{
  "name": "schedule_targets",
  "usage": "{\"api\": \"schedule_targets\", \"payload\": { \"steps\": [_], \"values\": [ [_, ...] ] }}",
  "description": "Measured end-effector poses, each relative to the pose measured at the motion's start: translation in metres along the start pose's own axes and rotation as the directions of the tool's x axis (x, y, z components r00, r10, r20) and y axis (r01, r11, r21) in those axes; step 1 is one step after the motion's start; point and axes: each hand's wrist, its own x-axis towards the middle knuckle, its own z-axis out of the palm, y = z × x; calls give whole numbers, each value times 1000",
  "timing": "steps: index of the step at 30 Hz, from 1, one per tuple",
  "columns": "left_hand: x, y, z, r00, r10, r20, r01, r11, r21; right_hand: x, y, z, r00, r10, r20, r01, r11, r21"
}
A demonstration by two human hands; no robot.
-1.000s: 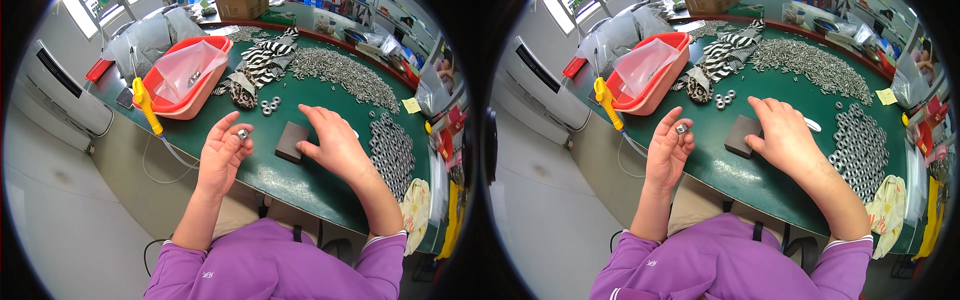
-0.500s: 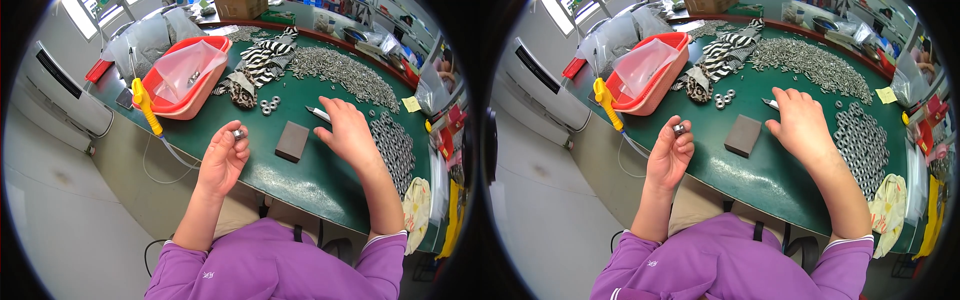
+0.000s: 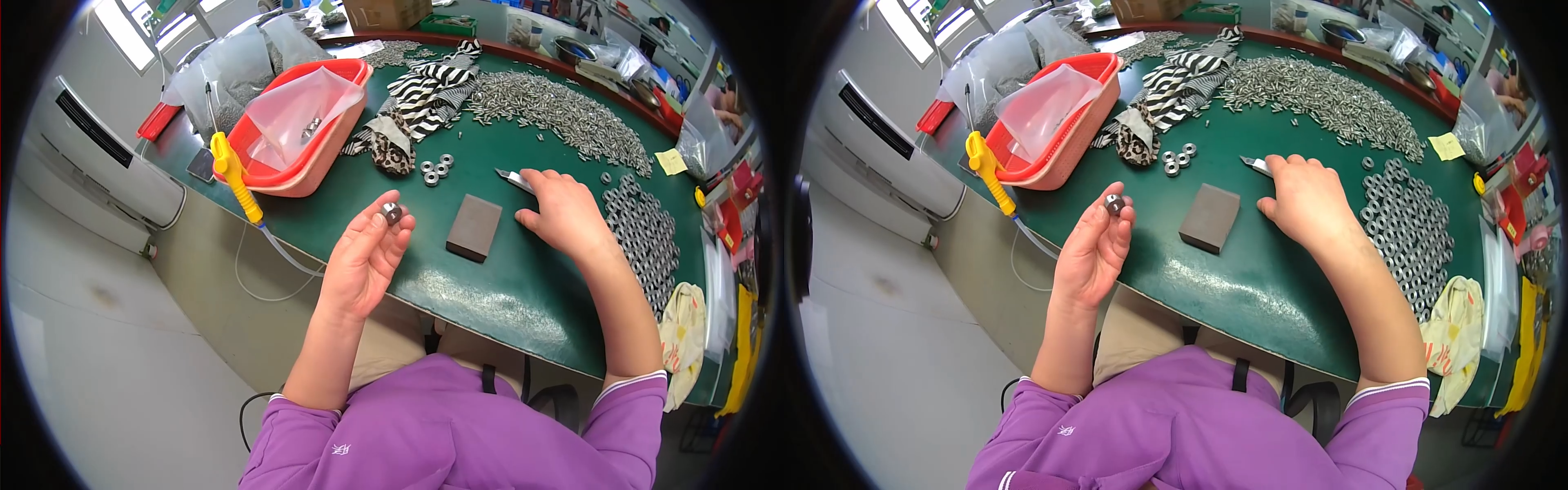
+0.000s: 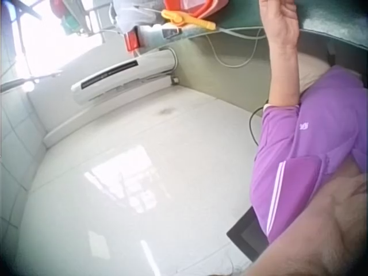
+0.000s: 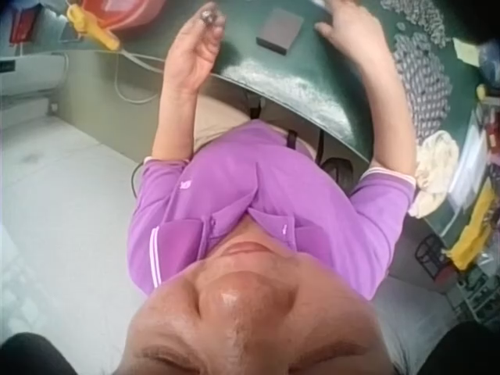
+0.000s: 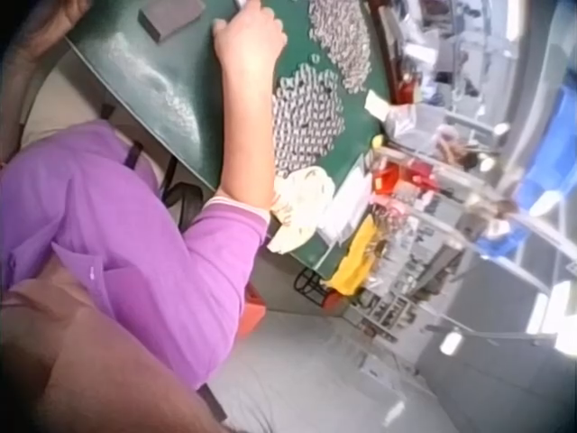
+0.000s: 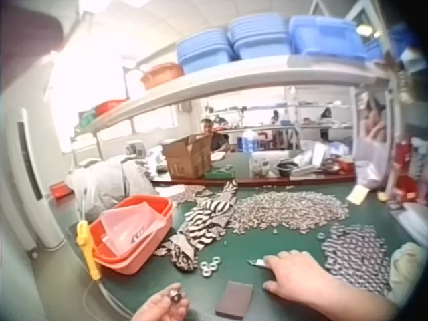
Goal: Inspect and clean small metal ring components using an air blow gun and a cloth.
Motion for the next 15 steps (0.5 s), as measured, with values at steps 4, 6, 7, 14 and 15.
{"api": "schedule_targets", "payload": {
  "steps": [4,6,7,14,15],
  "values": [
    [-2,-1,1,989,-65,129,95,967,-238,1,3,8,999,-15,-39,15,1000,-7],
    [-3,-2,3,985,-82,150,123,948,-294,4,6,13,996,-28,-81,25,999,-31],
    [-2,-2,4,988,-101,118,135,937,-323,6,9,16,996,-27,-79,25,999,-27],
    [-3,-2,1,997,-49,57,61,969,-241,10,14,26,986,-39,-162,22,994,-108],
    [-3,-2,2,997,-49,58,62,969,-241,11,14,26,984,-47,-170,26,992,-126]
  ]
}}
